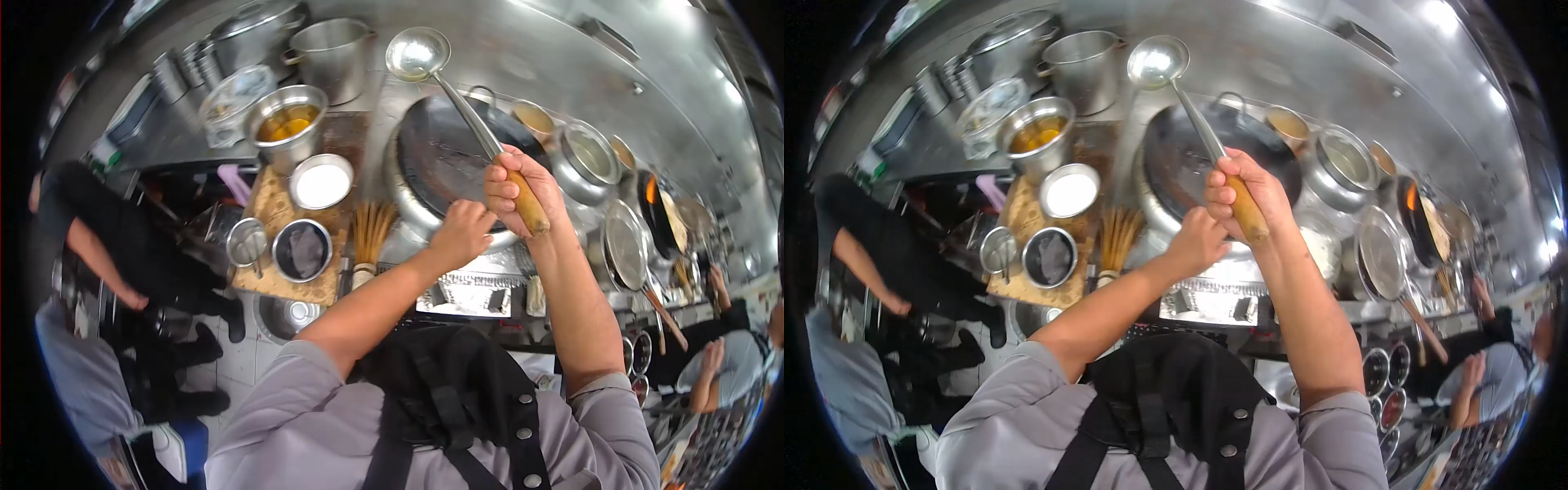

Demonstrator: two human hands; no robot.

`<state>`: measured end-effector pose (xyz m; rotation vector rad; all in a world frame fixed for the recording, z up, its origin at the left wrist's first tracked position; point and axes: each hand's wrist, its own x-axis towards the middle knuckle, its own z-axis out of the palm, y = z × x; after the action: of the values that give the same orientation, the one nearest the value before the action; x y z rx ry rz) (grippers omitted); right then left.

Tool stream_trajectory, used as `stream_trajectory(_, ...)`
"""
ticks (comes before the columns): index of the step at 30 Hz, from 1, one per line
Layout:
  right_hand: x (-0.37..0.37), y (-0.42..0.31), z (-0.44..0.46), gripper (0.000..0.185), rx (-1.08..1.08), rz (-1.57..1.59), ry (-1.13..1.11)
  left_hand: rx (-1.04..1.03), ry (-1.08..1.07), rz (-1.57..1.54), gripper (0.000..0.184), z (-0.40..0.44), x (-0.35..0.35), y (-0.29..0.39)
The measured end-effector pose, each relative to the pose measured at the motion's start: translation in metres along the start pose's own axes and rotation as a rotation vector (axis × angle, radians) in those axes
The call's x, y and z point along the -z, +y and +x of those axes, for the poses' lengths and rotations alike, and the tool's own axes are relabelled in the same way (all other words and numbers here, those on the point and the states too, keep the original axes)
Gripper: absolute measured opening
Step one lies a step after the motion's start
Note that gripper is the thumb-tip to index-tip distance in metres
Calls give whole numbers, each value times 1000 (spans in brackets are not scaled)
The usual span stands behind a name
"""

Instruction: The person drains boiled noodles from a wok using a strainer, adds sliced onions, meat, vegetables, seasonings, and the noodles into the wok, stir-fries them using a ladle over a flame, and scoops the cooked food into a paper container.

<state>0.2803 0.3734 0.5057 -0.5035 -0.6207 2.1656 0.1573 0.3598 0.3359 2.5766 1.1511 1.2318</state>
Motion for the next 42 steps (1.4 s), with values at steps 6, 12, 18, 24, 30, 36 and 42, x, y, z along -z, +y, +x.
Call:
stream_trajectory(6,-59,60,86,23,2,-411,37,213,96,-226,31,1,-8,-14)
stream_trajectory(12,-3,26,55,11,-166,263,-179,-33,146,-42,19,-1,-4,-30)
stream_trajectory(18,48,-38,-43,42,58,-913,379,101,141,8,12,5,-8,-9)
stream_trajectory(24,151,-21,-90,59,94,-1420,654,111,144,-7,11,12,-22,-2)
stream_trajectory(30,194,-11,-127,54,31,-613,475,164,80,3,14,16,-36,4)
stream_trajectory(36,205,10,-114,54,177,-1444,656,168,98,53,16,15,-45,12)
stream_trajectory(42,208,-22,-157,56,58,-1103,538,160,102,74,16,16,-49,14)
